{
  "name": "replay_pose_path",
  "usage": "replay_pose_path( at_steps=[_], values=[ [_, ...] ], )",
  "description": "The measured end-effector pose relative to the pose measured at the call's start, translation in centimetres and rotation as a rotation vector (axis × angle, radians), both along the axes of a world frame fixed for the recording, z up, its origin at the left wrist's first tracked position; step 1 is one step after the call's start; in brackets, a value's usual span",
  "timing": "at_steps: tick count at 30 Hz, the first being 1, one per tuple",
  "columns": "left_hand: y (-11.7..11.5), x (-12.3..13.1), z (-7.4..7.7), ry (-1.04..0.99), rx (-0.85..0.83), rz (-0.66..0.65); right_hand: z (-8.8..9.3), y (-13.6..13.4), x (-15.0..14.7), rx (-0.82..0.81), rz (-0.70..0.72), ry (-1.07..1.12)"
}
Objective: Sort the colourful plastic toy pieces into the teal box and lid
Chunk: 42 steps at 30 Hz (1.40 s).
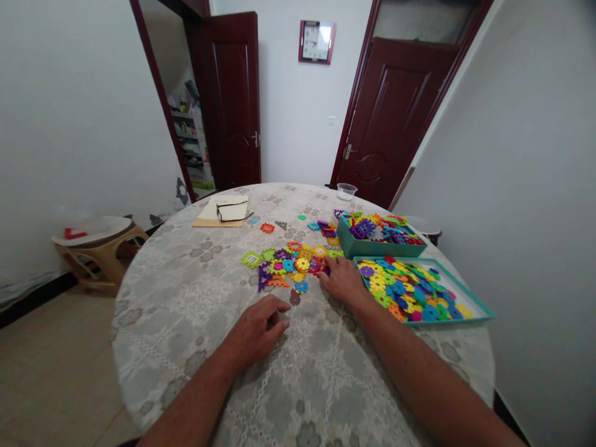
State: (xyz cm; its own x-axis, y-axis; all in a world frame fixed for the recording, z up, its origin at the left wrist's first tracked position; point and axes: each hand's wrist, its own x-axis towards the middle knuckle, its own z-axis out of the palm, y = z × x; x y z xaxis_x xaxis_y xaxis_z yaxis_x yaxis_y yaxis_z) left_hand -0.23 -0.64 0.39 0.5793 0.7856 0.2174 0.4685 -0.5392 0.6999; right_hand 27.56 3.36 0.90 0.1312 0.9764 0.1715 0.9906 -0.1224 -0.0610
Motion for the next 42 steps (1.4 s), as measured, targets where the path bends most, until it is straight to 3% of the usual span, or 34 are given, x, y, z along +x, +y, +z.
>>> replay_pose_path(
  at_steps=[12,21,27,32,35,42],
  values=[
    [0.1,0.0,-0.1,-0.004,0.017,-0.021,-0.1,-4.0,-1.8,0.079,0.242,0.159],
    [0.1,0.1,-0.1,-0.017,0.040,-0.009,0.5,-4.1,-0.8,0.125,0.306,0.600],
    [0.0,0.1,-0.2,-0.091,-0.005,0.029,2.2,-4.7,-0.6,0.007,0.345,0.886],
    [0.0,0.1,-0.6,-0.234,-0.143,0.061,3.5,-6.0,-1.7,-0.333,0.487,1.089],
    [-0.1,0.2,-0.6,-0.209,-0.129,0.051,3.7,-6.5,-2.4,-0.437,0.522,1.147],
    [-0.4,0.2,0.4,-0.106,-0.058,0.036,1.3,-6.4,-4.1,-0.443,0.275,1.594]
  ],
)
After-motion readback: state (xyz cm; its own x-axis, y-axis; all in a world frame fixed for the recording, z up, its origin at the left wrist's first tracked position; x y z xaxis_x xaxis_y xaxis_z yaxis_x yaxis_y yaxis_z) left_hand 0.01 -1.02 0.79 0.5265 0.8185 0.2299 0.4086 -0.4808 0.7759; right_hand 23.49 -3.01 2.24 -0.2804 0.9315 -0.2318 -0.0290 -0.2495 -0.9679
